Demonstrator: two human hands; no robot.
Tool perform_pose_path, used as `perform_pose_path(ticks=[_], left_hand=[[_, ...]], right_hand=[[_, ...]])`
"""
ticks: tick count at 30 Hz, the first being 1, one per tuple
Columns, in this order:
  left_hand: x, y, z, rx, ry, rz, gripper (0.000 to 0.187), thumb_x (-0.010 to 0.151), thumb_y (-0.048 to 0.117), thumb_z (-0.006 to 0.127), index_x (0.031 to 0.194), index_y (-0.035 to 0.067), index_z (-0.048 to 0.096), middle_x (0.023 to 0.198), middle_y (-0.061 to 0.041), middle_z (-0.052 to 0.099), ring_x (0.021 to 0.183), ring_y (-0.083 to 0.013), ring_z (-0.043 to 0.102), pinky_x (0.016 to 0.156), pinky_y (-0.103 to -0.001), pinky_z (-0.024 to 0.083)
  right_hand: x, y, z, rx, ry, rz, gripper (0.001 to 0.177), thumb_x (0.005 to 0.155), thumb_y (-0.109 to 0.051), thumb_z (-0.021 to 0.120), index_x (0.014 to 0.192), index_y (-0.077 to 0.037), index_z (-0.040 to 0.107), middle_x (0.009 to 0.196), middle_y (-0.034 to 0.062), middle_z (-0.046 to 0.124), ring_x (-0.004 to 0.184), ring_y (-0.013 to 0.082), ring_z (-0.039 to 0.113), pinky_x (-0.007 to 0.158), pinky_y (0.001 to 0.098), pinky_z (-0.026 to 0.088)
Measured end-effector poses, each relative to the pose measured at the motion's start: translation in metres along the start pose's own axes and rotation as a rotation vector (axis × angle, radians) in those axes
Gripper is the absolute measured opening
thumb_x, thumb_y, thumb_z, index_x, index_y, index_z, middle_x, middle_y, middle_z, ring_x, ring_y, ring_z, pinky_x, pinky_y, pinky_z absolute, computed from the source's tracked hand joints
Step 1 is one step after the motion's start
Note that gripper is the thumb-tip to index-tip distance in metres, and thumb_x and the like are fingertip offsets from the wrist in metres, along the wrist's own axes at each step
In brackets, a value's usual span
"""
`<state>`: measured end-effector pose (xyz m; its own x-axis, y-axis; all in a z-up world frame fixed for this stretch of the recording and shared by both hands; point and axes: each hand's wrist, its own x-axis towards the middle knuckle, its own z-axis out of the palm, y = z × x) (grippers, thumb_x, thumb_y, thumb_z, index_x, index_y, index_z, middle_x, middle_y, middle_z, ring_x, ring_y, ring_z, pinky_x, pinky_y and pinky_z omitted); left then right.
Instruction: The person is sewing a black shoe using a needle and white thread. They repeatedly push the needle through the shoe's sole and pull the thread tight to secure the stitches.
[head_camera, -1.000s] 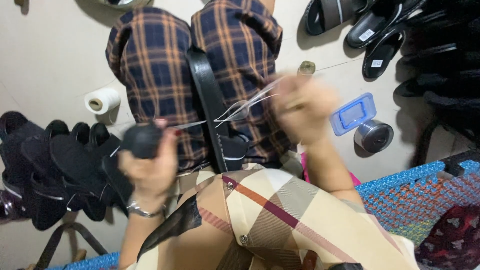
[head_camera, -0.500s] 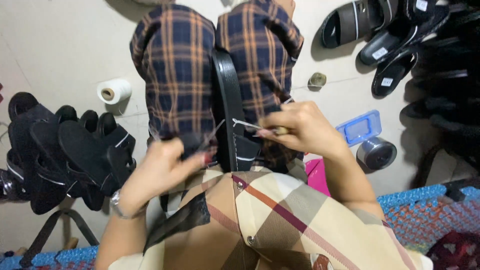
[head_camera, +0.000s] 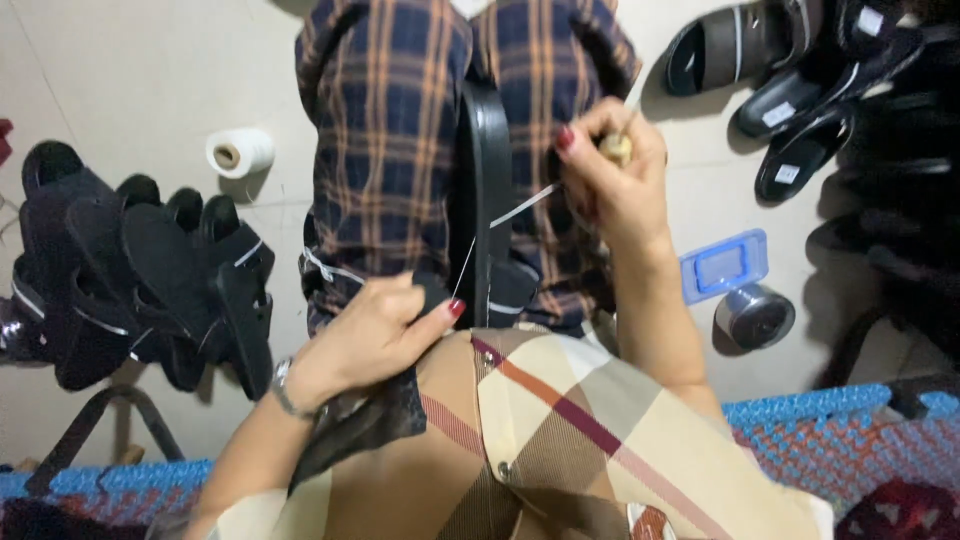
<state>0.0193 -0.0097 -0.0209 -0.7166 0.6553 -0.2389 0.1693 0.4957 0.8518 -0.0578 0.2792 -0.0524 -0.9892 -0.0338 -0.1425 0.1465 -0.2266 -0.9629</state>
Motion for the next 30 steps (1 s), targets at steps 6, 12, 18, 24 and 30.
perform_pose_path(ticks=[6,12,18,24,30], left_hand=[[-0.064,-0.072,-0.092,-0.762,0.082,-0.336,0.009,0.081,0.015,0.071,0.075,0.008,0.071,0.133,-0.024,0.068,0.123,-0.0338,0.069,0.099,-0.046,0.056],[-0.004,-0.038,-0.116,1.06,0.208,-0.648,0.078,0.118,0.068,0.066,0.076,0.002,0.07,0.061,-0.022,0.059,0.066,-0.0451,0.062,0.065,-0.048,0.04],[0.059,-0.001,-0.059,0.455,0.049,0.0,0.152,0.063,0.086,0.097,0.168,0.026,0.005,0.169,-0.014,-0.018,0.158,-0.0368,-0.016,0.133,-0.068,0.002],[0.072,-0.007,-0.055,0.527,0.116,0.136,0.143,0.063,0.098,0.087,0.164,0.016,0.029,0.168,-0.021,0.011,0.148,-0.0464,-0.012,0.12,-0.076,-0.004],[0.076,-0.018,-0.053,0.448,0.193,0.264,0.13,0.07,0.093,0.074,0.156,0.001,0.045,0.163,-0.025,0.032,0.143,-0.0534,-0.007,0.112,-0.073,-0.01]], right_hand=[[-0.004,-0.053,-0.055,-1.252,-0.022,-0.173,0.043,0.104,-0.012,0.069,0.142,-0.007,0.049,0.121,0.0175,0.062,0.098,0.0337,0.056,0.078,0.0461,0.046],[-0.037,-0.058,-0.025,-1.461,-0.718,-0.334,0.046,0.107,-0.024,0.058,0.151,-0.035,0.052,0.066,0.0031,0.032,0.047,0.0213,0.034,0.042,0.0405,0.037],[-0.031,-0.058,-0.011,-1.511,-0.688,-0.432,0.044,0.108,-0.028,0.063,0.15,-0.038,0.054,0.063,0.0015,0.028,0.046,0.0165,0.026,0.036,0.0348,0.027],[-0.033,-0.063,-0.004,-1.516,-0.688,-0.422,0.051,0.103,-0.026,0.068,0.151,-0.034,0.052,0.062,0.003,0.034,0.043,0.0192,0.031,0.033,0.0384,0.03],[-0.024,-0.062,0.022,-1.467,-0.671,-0.56,0.044,0.095,-0.014,0.067,0.139,-0.018,0.066,0.053,-0.0021,0.039,0.043,0.0162,0.044,0.034,0.0366,0.039]])
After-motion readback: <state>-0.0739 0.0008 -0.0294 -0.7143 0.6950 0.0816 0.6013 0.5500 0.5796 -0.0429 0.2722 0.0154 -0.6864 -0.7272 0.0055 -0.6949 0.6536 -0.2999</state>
